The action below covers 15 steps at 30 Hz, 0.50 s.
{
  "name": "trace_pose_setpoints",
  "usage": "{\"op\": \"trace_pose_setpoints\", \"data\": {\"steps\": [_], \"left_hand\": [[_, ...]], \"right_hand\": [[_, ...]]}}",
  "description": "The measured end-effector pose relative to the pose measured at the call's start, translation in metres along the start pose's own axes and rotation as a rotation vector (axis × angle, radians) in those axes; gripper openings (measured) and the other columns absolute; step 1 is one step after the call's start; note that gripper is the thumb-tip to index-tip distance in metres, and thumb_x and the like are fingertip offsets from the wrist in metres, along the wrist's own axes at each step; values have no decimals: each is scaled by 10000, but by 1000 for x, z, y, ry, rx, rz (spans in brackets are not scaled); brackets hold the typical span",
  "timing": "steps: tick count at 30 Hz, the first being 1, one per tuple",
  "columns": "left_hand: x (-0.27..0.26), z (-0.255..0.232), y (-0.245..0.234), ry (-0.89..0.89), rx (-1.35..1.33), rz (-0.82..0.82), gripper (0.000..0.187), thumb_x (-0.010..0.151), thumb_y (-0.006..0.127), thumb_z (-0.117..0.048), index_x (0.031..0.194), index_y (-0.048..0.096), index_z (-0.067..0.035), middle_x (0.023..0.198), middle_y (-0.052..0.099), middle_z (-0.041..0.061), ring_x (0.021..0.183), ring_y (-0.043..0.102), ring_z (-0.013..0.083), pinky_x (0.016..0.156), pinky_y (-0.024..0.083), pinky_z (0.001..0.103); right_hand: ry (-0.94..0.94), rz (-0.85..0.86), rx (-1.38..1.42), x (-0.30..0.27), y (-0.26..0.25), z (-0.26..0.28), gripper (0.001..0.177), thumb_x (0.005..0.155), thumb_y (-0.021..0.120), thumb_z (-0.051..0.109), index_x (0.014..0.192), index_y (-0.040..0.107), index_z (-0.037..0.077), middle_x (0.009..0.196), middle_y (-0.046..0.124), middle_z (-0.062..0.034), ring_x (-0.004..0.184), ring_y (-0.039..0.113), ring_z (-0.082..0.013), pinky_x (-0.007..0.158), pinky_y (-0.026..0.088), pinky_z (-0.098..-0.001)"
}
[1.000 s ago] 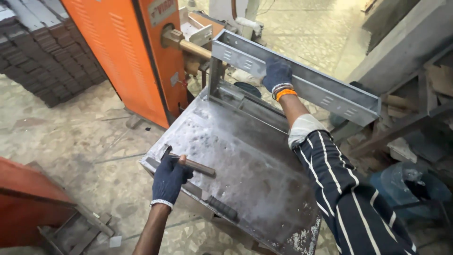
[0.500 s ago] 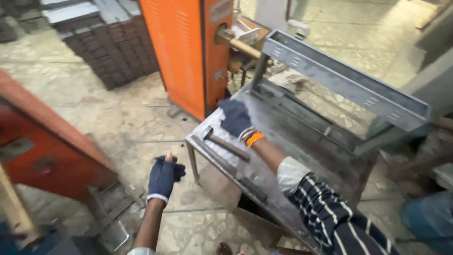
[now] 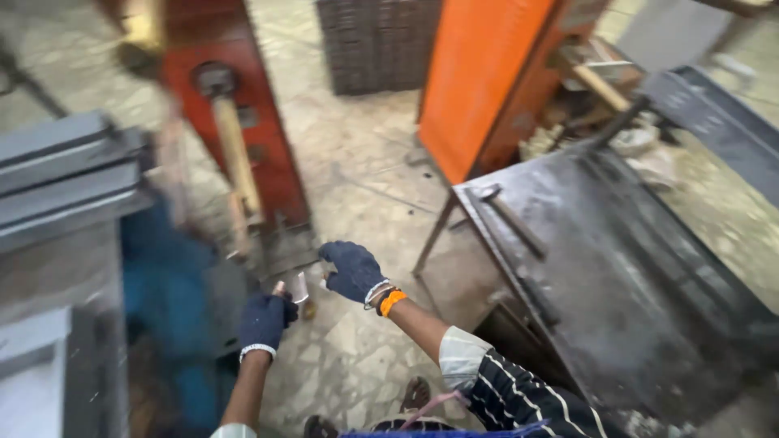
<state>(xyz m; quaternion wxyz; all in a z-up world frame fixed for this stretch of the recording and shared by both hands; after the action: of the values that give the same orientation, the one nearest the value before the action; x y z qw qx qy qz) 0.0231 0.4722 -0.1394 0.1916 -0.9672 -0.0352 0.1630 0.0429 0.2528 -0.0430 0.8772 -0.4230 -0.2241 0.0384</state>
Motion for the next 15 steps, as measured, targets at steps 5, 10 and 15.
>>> {"op": "trace_pose_setpoints", "data": {"steps": [5,10,15], "left_hand": [[-3,47,-148,209,310,-560,489,1032,578,-451,1098,727,11,857,712,236,767,669,415,672,495,516],[-16,93,-278,84,478,-891,467,1105,563,-484,1236,731,-68,1064,721,259,967,668,446,826,500,551],[-14,153,-359,-224,870,-673,555,975,509,-587,1124,819,-150,1325,638,235,1080,645,448,861,500,568]], "right_hand": [[-56,243,241,-1,72,84,391,839,749,267,1185,667,105,1076,734,-135,989,703,-343,837,545,-455],[-153,374,364,8,110,153,410,875,739,269,1225,643,79,1093,723,-153,984,715,-336,839,562,-439],[-239,319,389,10,135,192,339,893,746,292,1162,700,91,1068,746,-149,997,723,-341,851,573,-438]]}}
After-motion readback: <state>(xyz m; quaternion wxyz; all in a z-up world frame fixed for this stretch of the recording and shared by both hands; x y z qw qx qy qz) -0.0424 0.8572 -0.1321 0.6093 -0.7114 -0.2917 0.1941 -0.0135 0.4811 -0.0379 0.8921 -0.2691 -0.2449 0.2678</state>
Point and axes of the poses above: each hand's wrist, its own x-axis towards the middle knuckle, its own y-axis out of the palm, z = x × y, the point moved 7 cm from there along x, towards the middle knuckle
